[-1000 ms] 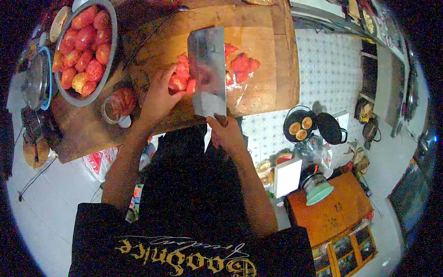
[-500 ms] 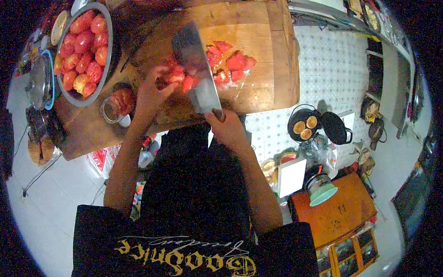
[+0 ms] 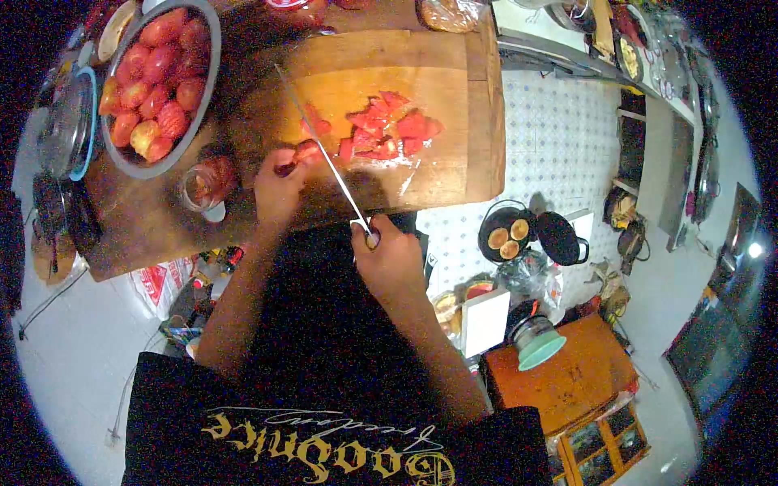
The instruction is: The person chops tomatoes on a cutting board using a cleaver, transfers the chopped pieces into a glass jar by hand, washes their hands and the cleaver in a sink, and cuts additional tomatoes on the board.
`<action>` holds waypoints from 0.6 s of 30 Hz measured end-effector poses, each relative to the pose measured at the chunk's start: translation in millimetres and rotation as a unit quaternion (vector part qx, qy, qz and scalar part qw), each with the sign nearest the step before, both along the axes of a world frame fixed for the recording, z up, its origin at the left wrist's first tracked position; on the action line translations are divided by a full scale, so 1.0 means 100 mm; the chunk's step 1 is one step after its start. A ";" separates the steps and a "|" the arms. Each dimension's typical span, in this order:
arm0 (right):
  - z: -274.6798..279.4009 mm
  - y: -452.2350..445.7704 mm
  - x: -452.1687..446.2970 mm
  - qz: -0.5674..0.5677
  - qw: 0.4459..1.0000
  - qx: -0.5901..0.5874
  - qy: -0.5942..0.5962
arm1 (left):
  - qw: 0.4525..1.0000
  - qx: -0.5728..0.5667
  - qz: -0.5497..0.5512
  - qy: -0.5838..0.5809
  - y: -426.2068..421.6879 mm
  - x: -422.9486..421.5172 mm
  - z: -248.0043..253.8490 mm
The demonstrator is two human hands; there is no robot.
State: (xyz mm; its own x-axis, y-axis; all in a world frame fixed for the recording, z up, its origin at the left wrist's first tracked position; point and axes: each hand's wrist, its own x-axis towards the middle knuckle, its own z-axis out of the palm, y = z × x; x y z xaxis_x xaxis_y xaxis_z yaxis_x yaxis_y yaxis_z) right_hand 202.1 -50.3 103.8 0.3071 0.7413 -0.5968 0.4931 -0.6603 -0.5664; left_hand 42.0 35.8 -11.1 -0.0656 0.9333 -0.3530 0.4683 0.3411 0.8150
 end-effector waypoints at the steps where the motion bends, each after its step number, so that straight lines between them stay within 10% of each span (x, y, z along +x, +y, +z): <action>1: 0.00 0.03 -0.05 -0.005 1.000 -0.010 0.024 | 0.992 -0.048 0.058 -0.104 -0.03 -0.09 -0.07; 18: -0.26 0.25 -0.30 0.083 0.995 0.050 -0.003 | 0.991 -0.012 0.056 -0.119 -0.12 -0.28 -0.28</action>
State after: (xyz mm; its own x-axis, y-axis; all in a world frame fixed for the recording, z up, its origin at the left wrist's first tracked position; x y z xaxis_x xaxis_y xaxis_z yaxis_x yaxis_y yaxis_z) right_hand 172.5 -25.5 77.5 0.1789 0.8373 -0.5166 0.5936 -0.5106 -0.6221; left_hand 13.9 24.1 -39.1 -0.0814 0.9162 -0.3924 0.2214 0.4005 0.8891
